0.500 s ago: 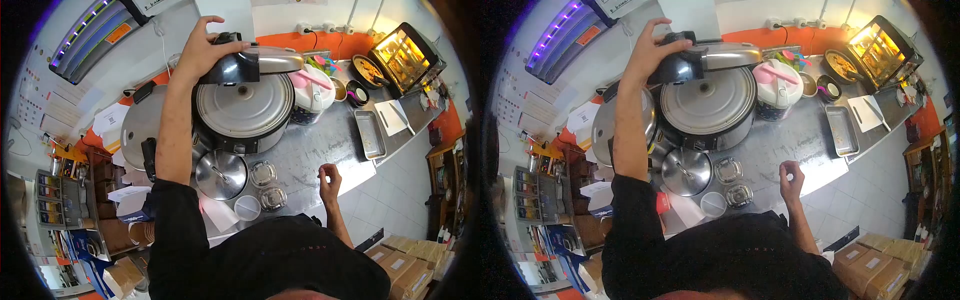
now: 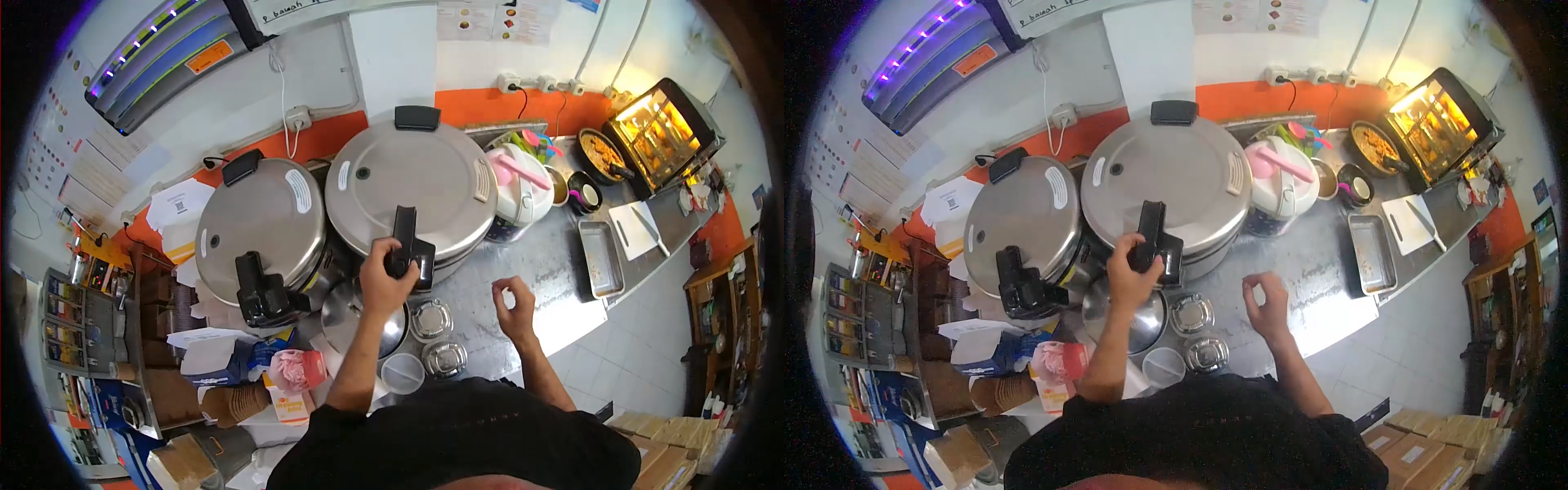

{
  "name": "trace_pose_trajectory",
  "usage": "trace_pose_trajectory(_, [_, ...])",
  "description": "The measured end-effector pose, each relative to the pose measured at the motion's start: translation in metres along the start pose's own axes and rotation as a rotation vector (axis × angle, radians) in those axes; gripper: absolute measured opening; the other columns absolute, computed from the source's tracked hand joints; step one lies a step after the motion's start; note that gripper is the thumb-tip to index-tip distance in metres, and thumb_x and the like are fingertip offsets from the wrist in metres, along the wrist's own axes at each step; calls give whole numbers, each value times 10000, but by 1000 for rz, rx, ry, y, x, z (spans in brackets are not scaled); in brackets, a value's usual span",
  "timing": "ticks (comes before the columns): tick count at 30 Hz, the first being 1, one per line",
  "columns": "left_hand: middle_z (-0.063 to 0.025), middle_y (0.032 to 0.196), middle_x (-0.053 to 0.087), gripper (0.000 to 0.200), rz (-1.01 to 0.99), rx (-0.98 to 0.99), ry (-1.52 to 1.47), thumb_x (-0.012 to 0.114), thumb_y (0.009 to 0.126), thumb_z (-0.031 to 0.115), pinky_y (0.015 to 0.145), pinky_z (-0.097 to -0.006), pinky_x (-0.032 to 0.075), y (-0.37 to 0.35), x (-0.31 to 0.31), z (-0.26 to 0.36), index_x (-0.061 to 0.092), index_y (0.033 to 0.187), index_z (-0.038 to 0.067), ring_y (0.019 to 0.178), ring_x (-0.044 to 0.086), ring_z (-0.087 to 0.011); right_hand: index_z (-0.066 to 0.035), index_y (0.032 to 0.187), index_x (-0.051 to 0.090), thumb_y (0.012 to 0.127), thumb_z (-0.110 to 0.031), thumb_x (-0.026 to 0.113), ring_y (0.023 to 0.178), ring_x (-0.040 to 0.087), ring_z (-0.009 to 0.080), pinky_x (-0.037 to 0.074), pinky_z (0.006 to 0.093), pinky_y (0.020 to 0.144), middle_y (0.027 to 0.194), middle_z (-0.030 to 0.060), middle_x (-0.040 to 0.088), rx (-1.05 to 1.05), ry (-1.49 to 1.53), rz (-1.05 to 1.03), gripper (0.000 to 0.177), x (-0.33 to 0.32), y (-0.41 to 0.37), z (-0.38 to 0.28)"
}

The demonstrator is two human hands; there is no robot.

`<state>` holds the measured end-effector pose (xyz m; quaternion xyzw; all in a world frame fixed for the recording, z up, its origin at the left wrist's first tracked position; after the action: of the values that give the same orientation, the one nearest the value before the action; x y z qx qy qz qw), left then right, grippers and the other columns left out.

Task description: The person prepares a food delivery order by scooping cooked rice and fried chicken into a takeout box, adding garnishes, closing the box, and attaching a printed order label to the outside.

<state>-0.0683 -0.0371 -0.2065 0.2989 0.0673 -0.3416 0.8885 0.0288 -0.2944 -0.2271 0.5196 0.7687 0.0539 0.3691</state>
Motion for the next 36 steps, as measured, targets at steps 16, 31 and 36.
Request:
trace_pose_trajectory(16, [-169,952,633,575,-68,122,-2,742,761,306,785,-424,473,-1,7,11,506,1212,38,851,614,-363,-4,868,632,796,31,639,702,615,227,469,307,662,778,113,637,-58,74,-36,80,50,2,-40])
trace_pose_trajectory(31, [-161,933,686,489,-239,23,-287,703,826,238,802,-408,469,8,13,1,501,1251,106,907,647,-320,10,859,628,816,22,636,652,582,169,458,280,627,744,106,631,61,26,51,45,21,-38,-30])
trace_pose_trajectory(36, [-129,887,686,454,-310,-55,-410,719,806,224,790,-390,469,21,2,24,531,1196,89,834,637,-303,10,862,628,819,24,636,649,581,166,457,277,627,741,103,628,83,61,88,46,20,-31,-24])
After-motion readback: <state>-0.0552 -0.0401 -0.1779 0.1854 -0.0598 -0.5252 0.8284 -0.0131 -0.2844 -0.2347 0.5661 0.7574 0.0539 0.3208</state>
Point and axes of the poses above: each hand's wrist, its own y-axis towards the middle knuckle, its own x-axis out of the palm, z = x × y, the point moved 4 cm from there along y, towards the middle knuckle
